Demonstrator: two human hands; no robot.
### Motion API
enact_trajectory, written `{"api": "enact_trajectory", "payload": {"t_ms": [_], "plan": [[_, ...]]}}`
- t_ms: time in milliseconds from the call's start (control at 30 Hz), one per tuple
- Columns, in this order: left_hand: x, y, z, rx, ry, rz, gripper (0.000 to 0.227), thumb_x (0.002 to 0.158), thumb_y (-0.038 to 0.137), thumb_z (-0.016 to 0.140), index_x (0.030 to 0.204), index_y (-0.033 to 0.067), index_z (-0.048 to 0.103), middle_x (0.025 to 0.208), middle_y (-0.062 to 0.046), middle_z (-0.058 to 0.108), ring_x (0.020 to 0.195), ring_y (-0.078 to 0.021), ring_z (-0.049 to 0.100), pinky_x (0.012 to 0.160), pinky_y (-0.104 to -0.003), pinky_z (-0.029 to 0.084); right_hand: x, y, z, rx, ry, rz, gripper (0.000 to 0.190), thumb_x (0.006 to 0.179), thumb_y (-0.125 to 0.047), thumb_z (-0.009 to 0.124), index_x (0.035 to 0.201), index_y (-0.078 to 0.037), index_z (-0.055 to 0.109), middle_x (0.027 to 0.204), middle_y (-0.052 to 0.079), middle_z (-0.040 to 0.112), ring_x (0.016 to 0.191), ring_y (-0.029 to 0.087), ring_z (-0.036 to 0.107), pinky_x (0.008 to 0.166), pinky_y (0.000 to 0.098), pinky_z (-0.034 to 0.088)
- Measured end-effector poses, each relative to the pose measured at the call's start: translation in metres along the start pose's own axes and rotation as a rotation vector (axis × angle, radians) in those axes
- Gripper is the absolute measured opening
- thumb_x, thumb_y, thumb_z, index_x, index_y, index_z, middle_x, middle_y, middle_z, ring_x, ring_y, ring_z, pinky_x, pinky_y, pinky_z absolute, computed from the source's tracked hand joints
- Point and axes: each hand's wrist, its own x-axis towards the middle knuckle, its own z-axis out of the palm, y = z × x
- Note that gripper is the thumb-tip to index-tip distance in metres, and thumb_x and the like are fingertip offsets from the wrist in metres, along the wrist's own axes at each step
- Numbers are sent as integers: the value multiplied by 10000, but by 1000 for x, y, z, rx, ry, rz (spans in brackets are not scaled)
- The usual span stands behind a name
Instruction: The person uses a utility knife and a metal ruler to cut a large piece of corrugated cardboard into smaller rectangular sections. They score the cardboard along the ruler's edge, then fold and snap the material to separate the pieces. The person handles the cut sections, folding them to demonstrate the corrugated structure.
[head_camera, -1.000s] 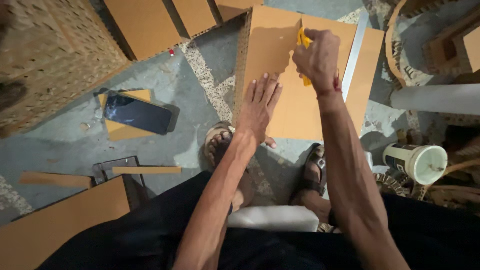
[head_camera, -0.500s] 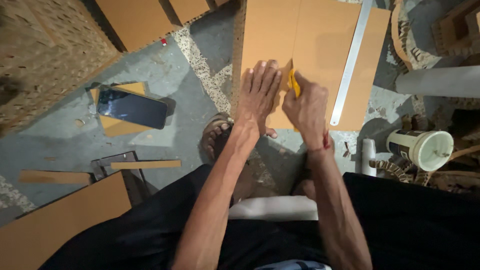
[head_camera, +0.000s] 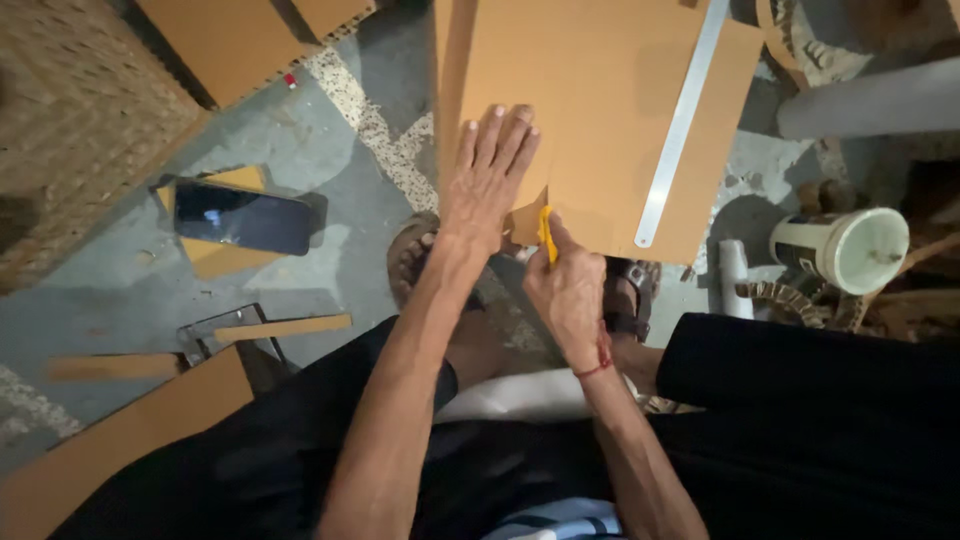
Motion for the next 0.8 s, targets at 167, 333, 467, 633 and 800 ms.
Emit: {"api": "enact_trajectory", "payload": {"t_ms": [167, 333, 467, 633, 800], "plan": [[-2, 0, -12, -8, 141, 1, 1316, 553, 163, 904, 1655, 116, 186, 1727, -79, 102, 1585, -347, 91, 1302, -504, 95, -10, -8, -5, 31, -60, 121, 397, 856, -27, 622, 1234, 79, 676, 656, 307, 619, 598, 451, 662, 553, 494, 529], [-6, 0, -29, -166, -24, 7, 1483, 437, 293, 988, 1644, 91, 151, 1719, -98, 80, 1591, -366, 63, 1313, -513, 82, -23, -15, -10, 87, -163, 258, 484, 841, -23, 604, 1308, 103, 618, 587, 311, 585, 523, 437, 649, 504, 491, 509], [-3, 0, -32, -182, -22, 10, 1571, 358, 394, 1012, 1626, 79, 140, 1714, -113, 68, 1578, -384, 48, 1298, -541, 69, -32, -14, -10, 86, -100, 177, 471, 839, -23, 590, 1294, 92, 630, 620, 301, 604, 563, 439, 660, 525, 487, 522], [-4, 0, -25, -112, 34, 25, 1584, 361, 448, 1002, 1633, 68, 138, 1716, -129, 71, 1579, -392, 55, 1298, -534, 74, -41, -15, -12, 115, -136, 254, 439, 889, -45, 598, 1313, 65, 631, 642, 302, 617, 580, 439, 669, 526, 489, 524], [-4, -2, -27, -192, 21, 35, 1644, 313, 548, 993, 1629, 61, 137, 1715, -121, 63, 1578, -391, 36, 1303, -542, 67, -49, -13, -18, 107, -158, 262, 455, 871, -68, 638, 1314, 35, 645, 683, 307, 633, 608, 443, 672, 533, 491, 522]]}}
